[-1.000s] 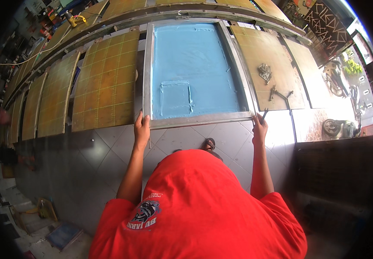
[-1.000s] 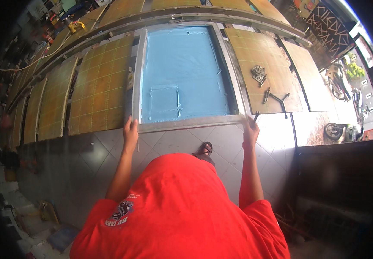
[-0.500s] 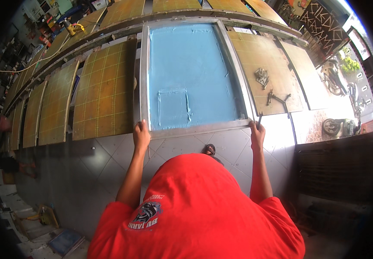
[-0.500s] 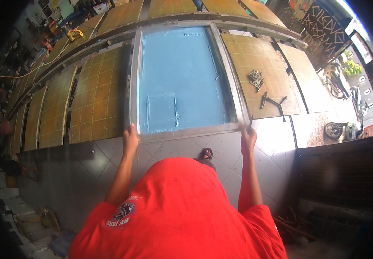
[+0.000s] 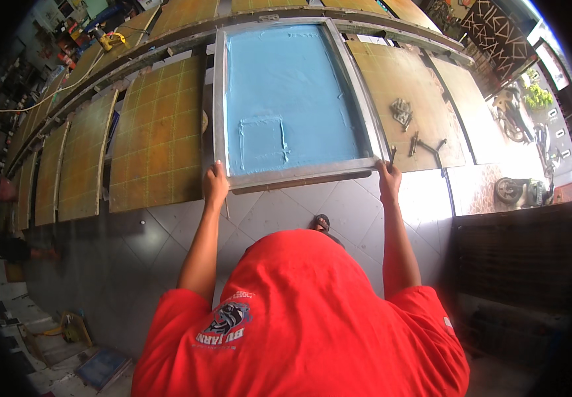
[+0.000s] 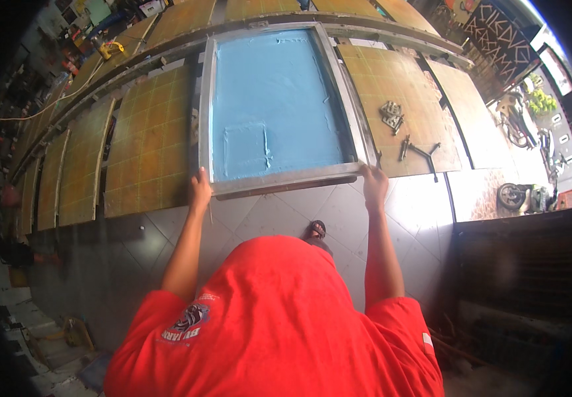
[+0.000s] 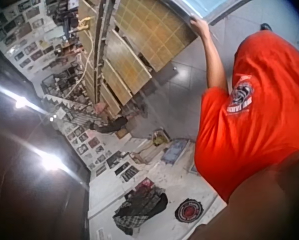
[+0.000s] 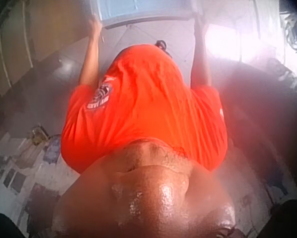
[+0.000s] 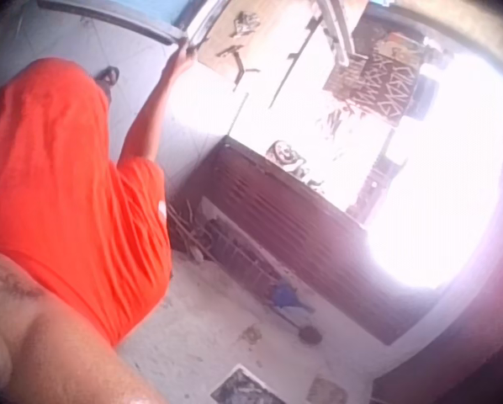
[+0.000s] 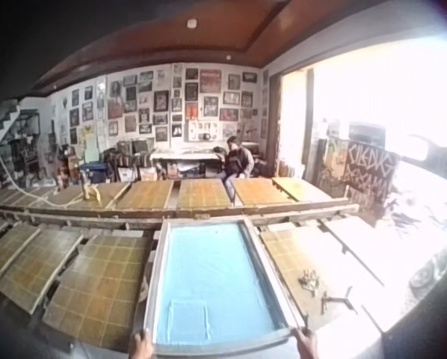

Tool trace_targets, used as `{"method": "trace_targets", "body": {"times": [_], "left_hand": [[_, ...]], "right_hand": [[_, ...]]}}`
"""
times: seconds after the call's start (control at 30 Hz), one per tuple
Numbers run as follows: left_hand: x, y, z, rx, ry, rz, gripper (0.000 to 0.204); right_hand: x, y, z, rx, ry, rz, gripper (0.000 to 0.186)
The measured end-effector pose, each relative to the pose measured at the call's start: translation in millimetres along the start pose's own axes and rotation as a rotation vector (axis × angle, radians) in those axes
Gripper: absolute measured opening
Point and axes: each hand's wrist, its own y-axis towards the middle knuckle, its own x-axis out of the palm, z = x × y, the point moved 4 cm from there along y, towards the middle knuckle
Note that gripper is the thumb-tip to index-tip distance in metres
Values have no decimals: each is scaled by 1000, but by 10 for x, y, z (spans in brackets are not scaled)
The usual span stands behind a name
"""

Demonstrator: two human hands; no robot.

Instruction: The person loosens a bolt on a screen frame using a wrench, replaces the existing screen with a different one from a stack, and then tightens the bolt on the new screen using the wrench.

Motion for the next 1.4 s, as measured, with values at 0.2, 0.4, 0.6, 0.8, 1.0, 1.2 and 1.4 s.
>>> {"method": "trace_targets", "body": {"times": [0.2, 0.4, 0.6, 0.8, 1.0, 1.2, 1.4], "left_hand": [[-48, 10, 134, 77, 107, 46, 59], [-98, 54, 65, 37, -8, 60, 64], [-208, -93, 61, 100, -95, -76, 60], [-63, -20, -241, -112, -338, -129, 66], [-87, -40, 192, -309, -414, -287, 70], [-69, 2, 140, -268, -331, -264, 71], [-107, -41, 220, -209, -216, -217, 67]], "right_hand": [[65, 7, 53, 23, -113, -74, 26], [-105, -39, -21, 90, -254, -50, 38], [-557, -348, 65, -21, -359, 95, 23], [-717, -311, -226, -1, -638, -220, 19], [-705, 93, -375, -129, -941, -466, 19], [-540, 357, -541, -184, -1073, -673, 21], [-495, 566, -537, -125, -1017, -797, 21]]}}
